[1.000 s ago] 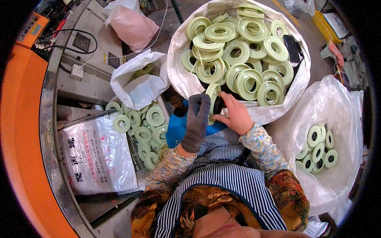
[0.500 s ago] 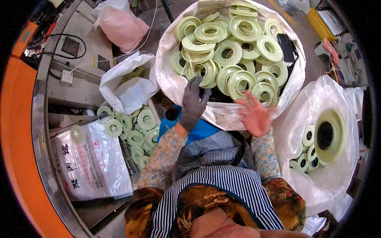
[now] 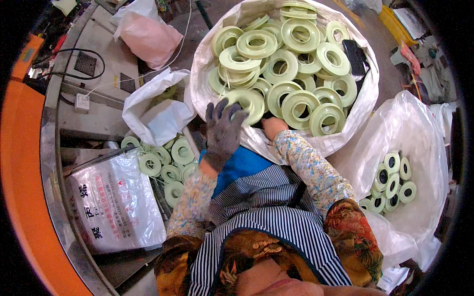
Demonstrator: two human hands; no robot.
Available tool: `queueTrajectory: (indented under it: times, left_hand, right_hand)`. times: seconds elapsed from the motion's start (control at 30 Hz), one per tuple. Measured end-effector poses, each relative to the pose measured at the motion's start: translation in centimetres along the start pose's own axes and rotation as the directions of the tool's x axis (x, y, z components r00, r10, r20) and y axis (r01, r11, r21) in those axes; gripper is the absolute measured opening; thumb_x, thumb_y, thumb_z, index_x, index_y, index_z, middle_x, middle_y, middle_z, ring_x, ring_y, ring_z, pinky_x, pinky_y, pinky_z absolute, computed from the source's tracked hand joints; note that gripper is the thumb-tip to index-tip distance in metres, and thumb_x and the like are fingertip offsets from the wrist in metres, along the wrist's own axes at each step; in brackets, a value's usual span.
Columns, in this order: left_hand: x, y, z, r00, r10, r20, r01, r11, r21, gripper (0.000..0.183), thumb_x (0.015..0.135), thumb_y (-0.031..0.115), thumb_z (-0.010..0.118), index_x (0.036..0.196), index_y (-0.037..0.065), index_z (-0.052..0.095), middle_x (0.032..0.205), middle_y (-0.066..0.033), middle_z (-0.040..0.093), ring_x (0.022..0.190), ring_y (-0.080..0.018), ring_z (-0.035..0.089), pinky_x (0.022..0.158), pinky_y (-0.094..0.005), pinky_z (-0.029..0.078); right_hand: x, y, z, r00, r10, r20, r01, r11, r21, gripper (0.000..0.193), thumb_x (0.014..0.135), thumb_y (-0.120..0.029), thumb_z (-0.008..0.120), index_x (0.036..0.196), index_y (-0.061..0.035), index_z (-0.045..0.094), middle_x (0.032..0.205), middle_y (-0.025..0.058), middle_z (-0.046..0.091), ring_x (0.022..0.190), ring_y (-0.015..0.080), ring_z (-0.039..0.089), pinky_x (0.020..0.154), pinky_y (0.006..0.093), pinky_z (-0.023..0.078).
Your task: The person picks light green circular plastic rings and black rubber inserts from a large sack, presses the inserts into the rings, and places the assembled units into a second sack. The process is repeated continuously throughout the clip.
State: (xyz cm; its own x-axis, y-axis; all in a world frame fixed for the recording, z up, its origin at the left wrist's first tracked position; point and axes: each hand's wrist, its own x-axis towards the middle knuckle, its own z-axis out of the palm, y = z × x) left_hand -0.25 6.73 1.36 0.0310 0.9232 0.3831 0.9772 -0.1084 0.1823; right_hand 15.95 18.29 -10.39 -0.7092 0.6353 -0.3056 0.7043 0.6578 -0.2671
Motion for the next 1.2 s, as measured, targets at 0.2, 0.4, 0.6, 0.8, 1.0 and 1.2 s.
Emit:
queueTrajectory:
  times: [0.2, 0.4, 0.6, 0.8, 1.0, 1.2]
  left_hand:
    - [-7.4, -2.8, -1.2, 0.965, -0.221, -0.140, 0.099, 0.803, -0.587, 0.022, 0.080, 0.002, 0.052, 0.089, 0.008, 0.071, 0.143, -0.0245, 0.044, 0.137, -0.0429, 0.037, 0.115, -0.0472, 0.026]
    - [-9.7, -1.6, 0.6, 0.771, -0.621, -0.139, 0.225, 0.470, -0.853, 0.033, 0.096, 0.009, 0.053, 0.127, -0.002, 0.053, 0.137, -0.0196, 0.050, 0.126, -0.0312, 0.051, 0.107, -0.0386, 0.040]
    - [-7.2, -1.6, 2.9, 0.744, -0.658, -0.118, 0.134, 0.320, -0.938, 0.049, 0.087, 0.006, 0.067, 0.131, 0.001, 0.047, 0.127, -0.0145, 0.057, 0.116, -0.0245, 0.056, 0.102, -0.0365, 0.042]
    - [-10.2, -2.8, 4.8, 0.859, -0.460, -0.226, 0.266, 0.778, -0.569, 0.056, 0.078, 0.001, 0.071, 0.130, -0.002, 0.050, 0.124, -0.0242, 0.056, 0.111, -0.0354, 0.059, 0.096, -0.0409, 0.049]
    - [-8.6, 2.3, -1.7, 0.929, -0.312, -0.199, 0.176, 0.846, -0.503, 0.051, 0.079, -0.002, 0.069, 0.126, -0.002, 0.050, 0.127, -0.0274, 0.054, 0.114, -0.0418, 0.058, 0.092, -0.0439, 0.051]
    - [-6.7, 3.4, -3.9, 0.956, -0.265, -0.122, 0.186, 0.877, -0.443, 0.050, 0.085, -0.002, 0.063, 0.131, 0.006, 0.046, 0.136, -0.0282, 0.047, 0.124, -0.0432, 0.050, 0.101, -0.0442, 0.046]
  right_hand:
    - [-1.2, -2.6, -2.3, 0.993, -0.040, -0.113, 0.019, 0.983, -0.183, 0.018, 0.087, -0.015, 0.054, 0.103, -0.0099, 0.062, 0.086, 0.0110, 0.069, 0.073, 0.0331, 0.069, 0.059, 0.0455, 0.054]
    - [-7.0, -5.0, -9.1, 0.595, 0.019, -0.803, 0.055, 0.996, 0.064, 0.010, 0.086, -0.014, 0.060, 0.093, -0.0083, 0.057, 0.087, 0.0111, 0.062, 0.079, 0.0318, 0.066, 0.067, 0.0447, 0.052]
    - [-2.2, -6.6, -6.7, 0.791, 0.003, -0.612, 0.337, 0.832, 0.440, 0.022, 0.086, -0.011, 0.061, 0.107, -0.0087, 0.056, 0.089, 0.0176, 0.065, 0.081, 0.0393, 0.064, 0.070, 0.0461, 0.051]
    - [-3.0, -9.0, -4.9, 0.813, -0.039, -0.581, 0.287, 0.895, 0.341, 0.026, 0.087, -0.007, 0.057, 0.113, -0.0100, 0.058, 0.095, 0.0153, 0.063, 0.081, 0.0375, 0.064, 0.069, 0.0452, 0.052]
    - [-6.8, -9.5, -6.7, 0.671, -0.163, -0.723, 0.422, 0.886, 0.192, 0.034, 0.082, -0.003, 0.059, 0.115, -0.0091, 0.056, 0.099, 0.0109, 0.058, 0.075, 0.0346, 0.063, 0.063, 0.0436, 0.052]
    - [-10.9, -8.8, -10.0, 0.798, -0.235, -0.555, 0.513, 0.748, 0.421, 0.057, 0.082, -0.014, 0.067, 0.135, -0.0097, 0.047, 0.121, 0.0161, 0.055, 0.093, 0.0393, 0.063, 0.075, 0.0451, 0.054]
